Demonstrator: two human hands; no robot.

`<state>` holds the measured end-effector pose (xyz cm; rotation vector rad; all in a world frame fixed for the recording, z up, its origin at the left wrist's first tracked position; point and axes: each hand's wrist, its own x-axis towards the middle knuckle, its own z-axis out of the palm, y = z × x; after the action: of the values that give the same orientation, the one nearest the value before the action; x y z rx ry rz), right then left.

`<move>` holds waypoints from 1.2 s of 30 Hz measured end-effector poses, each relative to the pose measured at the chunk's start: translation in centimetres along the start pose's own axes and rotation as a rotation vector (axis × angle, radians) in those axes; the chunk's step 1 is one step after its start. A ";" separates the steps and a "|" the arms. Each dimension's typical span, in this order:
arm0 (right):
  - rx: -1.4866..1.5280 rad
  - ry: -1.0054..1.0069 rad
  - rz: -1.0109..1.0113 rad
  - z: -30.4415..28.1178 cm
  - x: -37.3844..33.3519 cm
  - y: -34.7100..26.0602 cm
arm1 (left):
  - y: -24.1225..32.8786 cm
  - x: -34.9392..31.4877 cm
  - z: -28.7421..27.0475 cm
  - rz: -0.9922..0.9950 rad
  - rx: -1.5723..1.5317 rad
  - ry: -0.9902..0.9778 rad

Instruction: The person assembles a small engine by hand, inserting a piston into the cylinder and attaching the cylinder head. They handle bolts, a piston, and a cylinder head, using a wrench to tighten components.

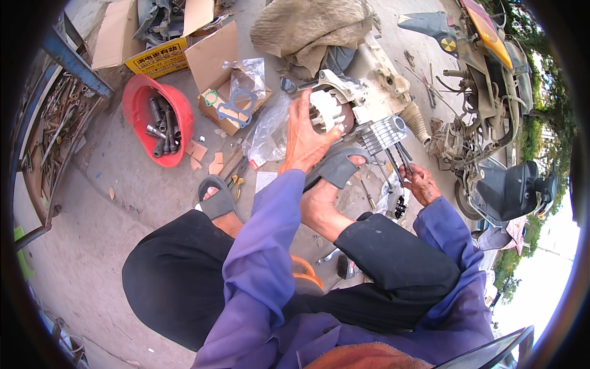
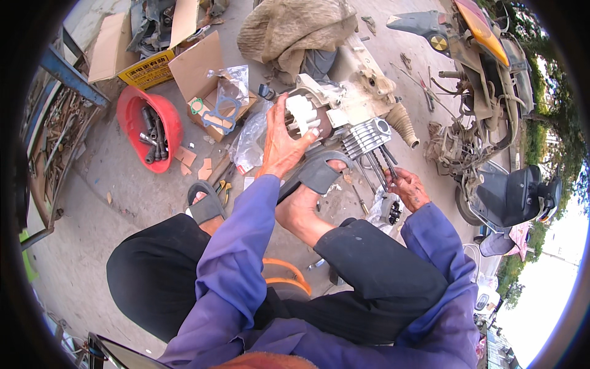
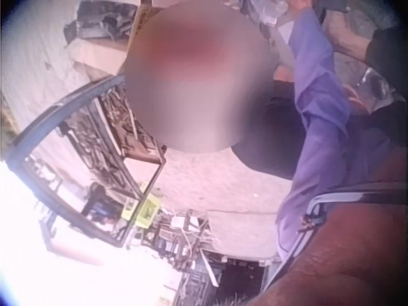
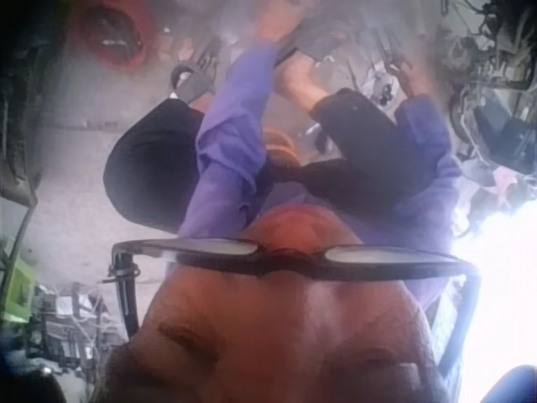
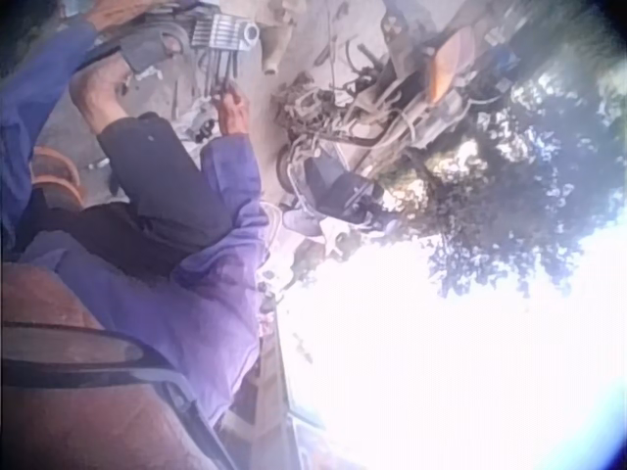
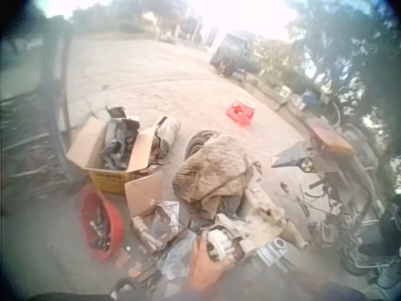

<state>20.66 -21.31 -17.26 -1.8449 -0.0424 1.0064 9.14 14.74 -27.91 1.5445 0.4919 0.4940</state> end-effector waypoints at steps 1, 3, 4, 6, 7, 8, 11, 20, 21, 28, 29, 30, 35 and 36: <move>-0.006 -0.009 0.000 0.0 0.0 0.0 | -0.1 0.0 0.0 0.005 0.005 0.004; -0.021 -0.027 -0.002 0.0 0.1 0.0 | -0.3 0.0 0.0 0.017 0.013 0.012; 0.009 -0.034 -0.019 0.0 0.1 0.0 | -0.4 0.0 0.0 0.016 0.012 0.010; 0.069 -0.044 -0.051 0.1 0.0 0.1 | -0.4 0.1 0.0 0.013 0.007 0.005; 0.075 -0.047 -0.050 0.3 -0.1 0.0 | -0.4 0.1 0.1 0.020 0.014 0.014; 0.078 -0.047 -0.051 0.5 -0.2 -0.2 | -0.4 0.0 0.1 0.029 0.018 0.023; 0.038 -0.032 -0.027 0.5 -0.2 -0.4 | -0.2 0.0 0.3 0.004 0.013 0.042; 0.005 -0.007 0.041 0.7 -0.5 -1.4 | 0.3 0.1 0.6 -0.148 -0.026 0.064; 0.008 -0.007 0.043 0.6 -0.5 -1.5 | 0.1 0.1 0.6 -0.146 -0.024 0.073; 0.017 0.023 0.060 0.0 -0.5 -1.7 | 0.8 0.2 0.4 -0.205 -0.026 0.073; 0.020 0.036 0.052 0.1 -0.6 -1.8 | 0.9 0.2 0.3 -0.216 -0.031 0.072; 0.009 0.049 0.056 0.3 -0.6 -1.9 | 1.0 0.2 0.2 -0.226 -0.035 0.072; 0.017 -0.003 0.101 -0.5 -0.7 -2.1 | 1.3 0.4 0.0 -0.259 -0.051 0.057; 0.018 -0.002 0.101 -0.6 -0.7 -2.0 | 1.4 0.4 -0.1 -0.258 -0.050 0.054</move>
<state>21.37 -21.04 -15.18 -1.8448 0.0590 1.0750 9.43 14.98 -26.49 1.3980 0.7048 0.3460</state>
